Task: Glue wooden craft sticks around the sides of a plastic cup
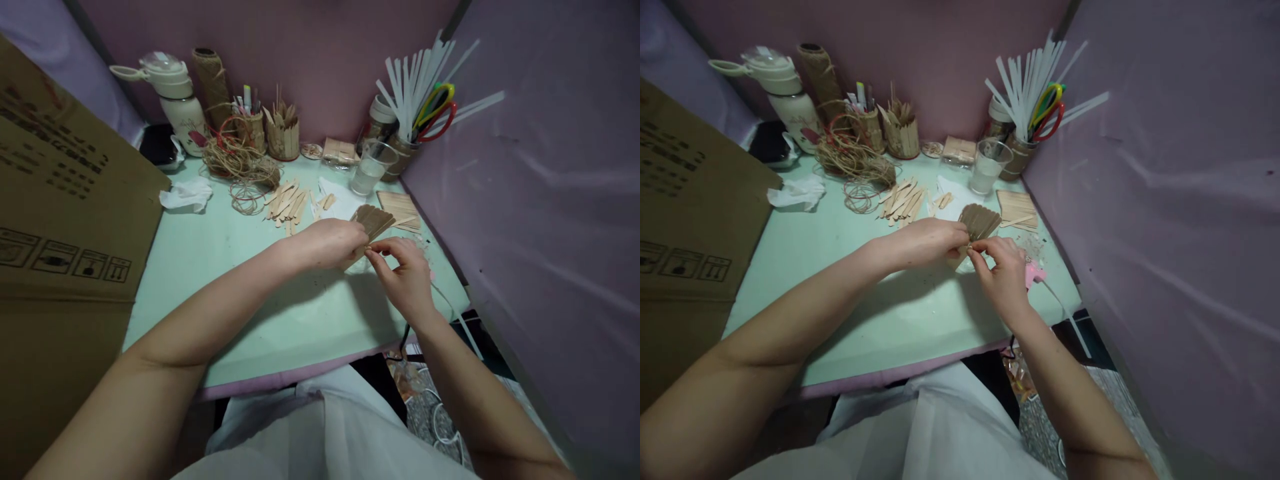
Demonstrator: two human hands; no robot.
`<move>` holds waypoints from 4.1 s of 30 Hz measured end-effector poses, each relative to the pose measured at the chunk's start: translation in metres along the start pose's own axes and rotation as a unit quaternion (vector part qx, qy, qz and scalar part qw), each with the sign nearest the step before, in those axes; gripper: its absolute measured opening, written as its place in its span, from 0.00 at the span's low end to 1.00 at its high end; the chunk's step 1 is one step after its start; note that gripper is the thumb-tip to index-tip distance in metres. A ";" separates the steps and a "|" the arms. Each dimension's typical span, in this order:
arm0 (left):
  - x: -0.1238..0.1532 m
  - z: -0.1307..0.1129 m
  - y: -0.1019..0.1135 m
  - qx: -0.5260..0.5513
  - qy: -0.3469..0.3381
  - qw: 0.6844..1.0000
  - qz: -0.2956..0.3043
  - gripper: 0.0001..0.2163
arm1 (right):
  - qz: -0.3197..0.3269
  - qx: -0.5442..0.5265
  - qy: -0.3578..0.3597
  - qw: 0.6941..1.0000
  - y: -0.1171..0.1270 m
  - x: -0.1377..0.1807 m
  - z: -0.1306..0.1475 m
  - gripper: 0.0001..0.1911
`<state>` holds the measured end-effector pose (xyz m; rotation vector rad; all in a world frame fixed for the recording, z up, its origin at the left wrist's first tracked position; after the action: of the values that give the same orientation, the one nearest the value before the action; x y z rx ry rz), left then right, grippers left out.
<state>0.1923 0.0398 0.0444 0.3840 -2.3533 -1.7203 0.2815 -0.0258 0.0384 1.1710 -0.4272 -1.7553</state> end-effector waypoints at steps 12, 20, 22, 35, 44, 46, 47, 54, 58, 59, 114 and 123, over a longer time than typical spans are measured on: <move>-0.003 0.001 -0.002 -0.007 0.002 1.000 -0.003 0.08 | 0.014 0.011 0.018 1.000 -0.003 -0.002 0.000 0.08; -0.002 0.003 -0.002 -0.010 0.005 1.000 -0.004 0.06 | 0.014 0.162 0.068 0.984 -0.016 0.014 0.001 0.13; -0.003 0.004 -0.002 -0.008 0.003 1.000 -0.013 0.06 | 0.014 0.184 0.081 0.980 -0.020 0.017 0.000 0.18; -0.003 0.003 -0.005 0.009 0.002 1.000 -0.003 0.07 | -0.018 0.193 0.113 0.975 -0.033 0.026 -0.012 0.31; -0.004 0.002 -0.005 0.010 -0.006 1.000 -0.008 0.07 | -0.019 0.190 0.119 0.974 -0.034 0.027 -0.011 0.33; -0.004 0.003 -0.005 0.009 -0.007 1.000 -0.011 0.07 | -0.013 0.187 0.111 0.976 -0.035 0.027 -0.013 0.33; -0.004 0.003 -0.005 0.007 -0.007 1.000 -0.011 0.07 | -0.010 0.186 0.106 0.977 -0.035 0.027 -0.013 0.33; -0.004 0.002 -0.005 0.001 -0.004 1.000 -0.001 0.08 | -0.014 0.204 0.107 0.973 -0.036 0.027 -0.008 0.36; -0.003 0.003 -0.003 0.005 0.002 1.000 -0.004 0.09 | -0.012 0.206 0.101 0.973 -0.037 0.027 -0.007 0.37; -0.003 0.003 -0.003 0.007 0.004 1.000 -0.003 0.08 | -0.011 0.203 0.096 0.974 -0.038 0.027 -0.008 0.38; 0.002 0.066 -0.062 0.602 0.075 0.777 -0.170 0.43 | 0.034 -0.272 -0.178 0.945 -0.051 0.044 -0.044 0.44; 0.001 0.066 -0.065 0.571 0.043 0.798 -0.189 0.50 | 0.022 -0.314 -0.187 0.930 -0.055 0.042 -0.050 0.42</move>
<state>0.1767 0.0804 -0.0375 1.1059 -3.0883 -0.0767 0.2917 -0.0240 -0.0462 0.3699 -0.0855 -1.8776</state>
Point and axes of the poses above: each hand's wrist, its own x-axis away from the middle knuckle, its own y-axis out of the back of the hand, z = x × y, the point moved 8 cm from there along -x, towards the middle knuckle
